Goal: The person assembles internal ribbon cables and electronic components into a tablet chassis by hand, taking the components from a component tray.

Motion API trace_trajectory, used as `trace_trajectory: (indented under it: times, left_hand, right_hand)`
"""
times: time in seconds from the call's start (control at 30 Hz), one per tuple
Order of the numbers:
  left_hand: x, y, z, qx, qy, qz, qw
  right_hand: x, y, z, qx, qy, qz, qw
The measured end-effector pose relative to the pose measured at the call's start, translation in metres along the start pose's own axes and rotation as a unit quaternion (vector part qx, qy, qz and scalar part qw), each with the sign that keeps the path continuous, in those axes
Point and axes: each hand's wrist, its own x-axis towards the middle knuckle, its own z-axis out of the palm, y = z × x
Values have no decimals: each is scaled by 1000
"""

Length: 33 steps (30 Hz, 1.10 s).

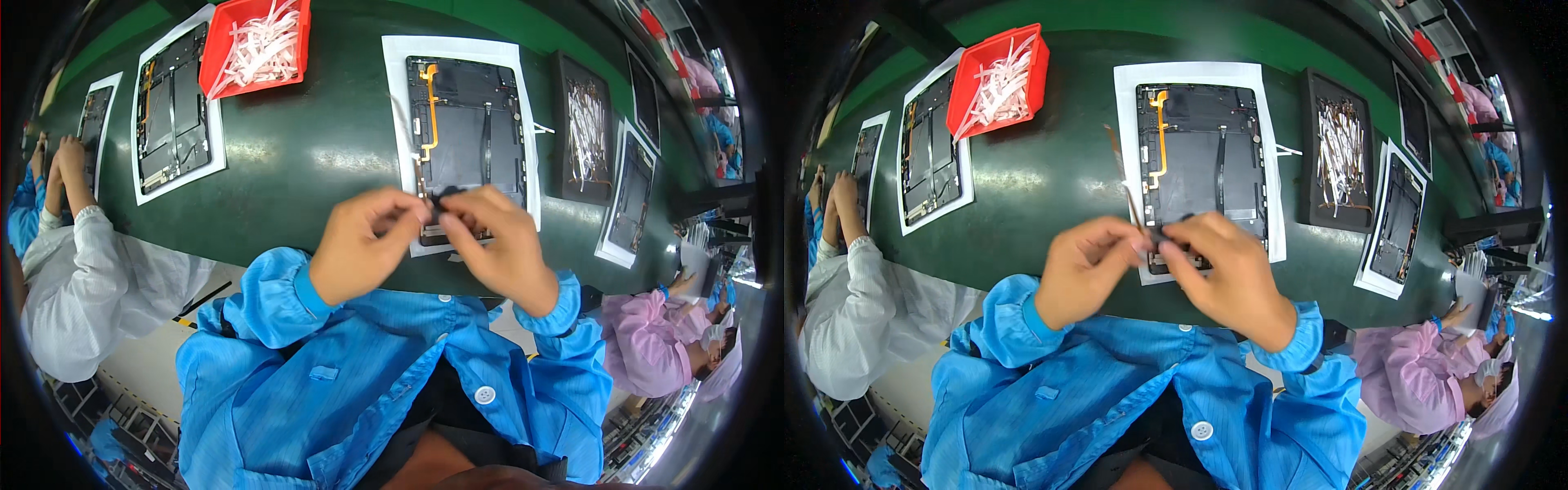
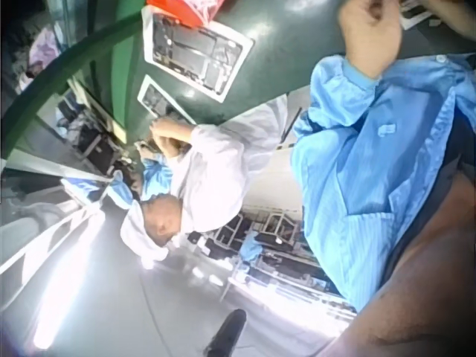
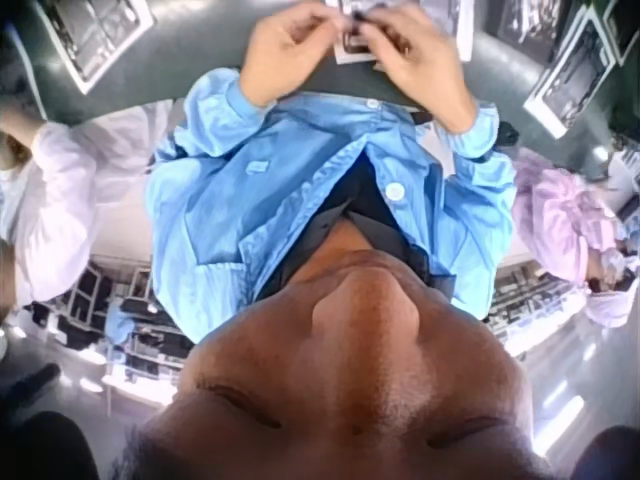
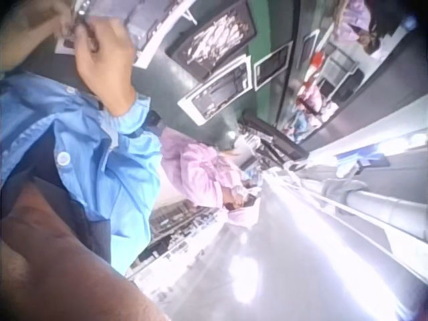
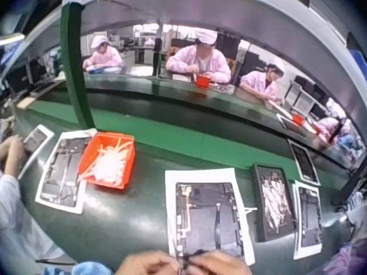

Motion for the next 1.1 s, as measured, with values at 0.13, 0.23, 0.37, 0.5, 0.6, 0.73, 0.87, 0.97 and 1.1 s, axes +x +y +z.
trace_trajectory:
  times: [0.13, 0.23, 0.37, 0.5, 0.6, 0.73, 0.87, 0.97, 1.1]
  left_hand:
    - [14, 5, -11, -72, 75, 45, 994]
    - [19, 0, -15, -103, 75, 67, 990]
    - [16, 2, -17, -79, 51, 74, 993]
    - [14, 4, -20, -36, 31, 82, 996]
    - [13, 5, -16, -17, 38, 87, 995]
    - [14, 7, -15, 13, 40, 86, 995]
    - [9, 7, -19, -33, -3, 35, 999]
    - [3, 10, -17, -3, -66, 31, 997]
    - [3, 13, -12, 75, -115, 27, 990]
  right_hand:
    - [22, 11, 15, -177, 48, -13, 983]
    - [28, 10, 24, -237, 47, 6, 970]
    - [30, 7, 31, -285, 74, -8, 956]
    - [30, 6, 35, -294, 80, 5, 952]
    - [32, 7, 39, -323, 93, -33, 941]
    - [32, 8, 36, -339, 78, -87, 933]
    - [28, 3, 9, -217, 12, 27, 976]
    - [14, -7, -6, 134, -84, 145, 977]
    - [-6, 2, 7, 167, -38, 108, 979]
